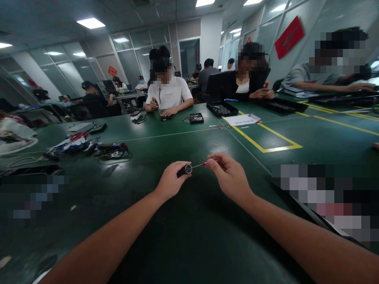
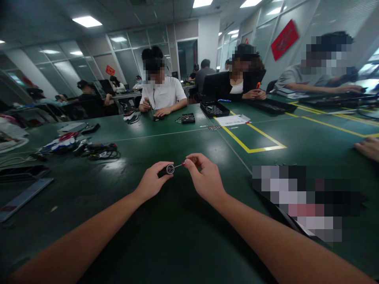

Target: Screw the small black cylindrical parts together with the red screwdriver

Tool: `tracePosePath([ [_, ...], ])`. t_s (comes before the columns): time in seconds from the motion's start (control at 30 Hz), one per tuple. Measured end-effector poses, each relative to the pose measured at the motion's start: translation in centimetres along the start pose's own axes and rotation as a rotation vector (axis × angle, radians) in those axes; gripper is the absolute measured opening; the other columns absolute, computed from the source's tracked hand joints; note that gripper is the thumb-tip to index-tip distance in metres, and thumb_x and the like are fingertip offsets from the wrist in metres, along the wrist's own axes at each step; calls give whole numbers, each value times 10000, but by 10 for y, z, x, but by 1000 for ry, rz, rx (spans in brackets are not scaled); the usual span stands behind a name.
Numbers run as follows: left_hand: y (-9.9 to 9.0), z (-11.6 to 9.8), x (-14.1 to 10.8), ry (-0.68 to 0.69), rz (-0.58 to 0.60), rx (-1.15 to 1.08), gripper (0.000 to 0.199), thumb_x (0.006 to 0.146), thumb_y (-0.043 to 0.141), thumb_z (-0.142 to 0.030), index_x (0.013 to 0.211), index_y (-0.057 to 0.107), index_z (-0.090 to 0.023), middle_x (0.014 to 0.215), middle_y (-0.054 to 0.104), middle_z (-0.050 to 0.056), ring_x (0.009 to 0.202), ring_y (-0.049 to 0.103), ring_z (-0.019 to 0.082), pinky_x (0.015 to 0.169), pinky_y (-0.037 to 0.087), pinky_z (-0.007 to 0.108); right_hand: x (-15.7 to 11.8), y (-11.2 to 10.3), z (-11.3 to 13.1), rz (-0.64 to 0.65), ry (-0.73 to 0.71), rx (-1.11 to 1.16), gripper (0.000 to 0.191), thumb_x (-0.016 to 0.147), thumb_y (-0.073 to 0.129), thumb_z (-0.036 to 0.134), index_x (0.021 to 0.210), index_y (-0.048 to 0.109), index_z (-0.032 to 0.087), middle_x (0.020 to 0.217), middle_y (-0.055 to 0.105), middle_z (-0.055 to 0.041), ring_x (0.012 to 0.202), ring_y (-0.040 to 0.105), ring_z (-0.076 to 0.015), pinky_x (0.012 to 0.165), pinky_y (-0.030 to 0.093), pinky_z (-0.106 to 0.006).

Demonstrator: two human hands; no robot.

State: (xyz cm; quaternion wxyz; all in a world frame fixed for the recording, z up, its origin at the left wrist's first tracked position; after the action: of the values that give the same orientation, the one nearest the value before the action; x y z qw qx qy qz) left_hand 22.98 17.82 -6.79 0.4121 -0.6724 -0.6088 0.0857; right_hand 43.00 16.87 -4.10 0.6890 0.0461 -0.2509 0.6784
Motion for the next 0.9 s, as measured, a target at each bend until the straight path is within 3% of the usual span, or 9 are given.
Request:
tracePosePath([
  [0.23,-1,5,-1,-5,-17,-27,413,888,699,-162,1283,650,-275,1289,675,38,1223,599,245,1100,426,451,2,-5,-1,-35,45,-81,270,915,606,446,997,689,202,930,770,-77,856,720,-240,804,532,-404],
  [0.4,-1,7,0,-46,-26,-11,436,882,708,-161,1298,643,-277,1297,670,48,1220,599,252,1090,431,460,4,-6,0,-26,68,-141,294,924,590,465,972,698,196,859,760,-57,784,701,-212,722,500,-342],
  [0.5,-3,8,0,-86,-51,-17,452,865,727,-155,1297,641,-253,1302,667,60,1214,603,254,1083,440,457,3,-6,3,4,76,-275,398,916,582,563,794,697,202,668,698,-15,612,634,-176,580,417,-292],
  [0.67,-3,7,0,-28,-63,7,392,832,768,-156,1204,694,-253,1214,708,53,1156,629,251,1070,447,461,2,-3,8,48,59,-421,685,934,430,696,460,506,207,428,452,19,419,443,-119,485,270,-289],
  [0.77,-3,7,0,3,-59,18,399,824,781,-161,1201,698,-262,1194,717,47,1147,629,248,1071,442,470,2,-2,8,61,53,-455,732,928,399,727,414,439,207,405,364,29,388,369,-100,468,227,-290],
  [0.9,-2,8,0,8,-49,29,410,820,787,-164,1206,699,-274,1188,720,39,1151,624,246,1080,433,481,2,-1,10,62,3,-528,669,948,459,649,456,523,200,415,390,34,401,377,-102,476,223,-287],
])
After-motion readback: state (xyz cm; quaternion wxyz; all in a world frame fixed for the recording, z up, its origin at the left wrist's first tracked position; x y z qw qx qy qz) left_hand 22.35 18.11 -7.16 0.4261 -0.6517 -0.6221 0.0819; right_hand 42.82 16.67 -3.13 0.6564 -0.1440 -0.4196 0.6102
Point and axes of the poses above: each hand's wrist, its own x-axis towards the middle knuckle, its own y-axis out of the palm, z = x × y, the point moved 6 cm from there along x, towards the middle knuckle
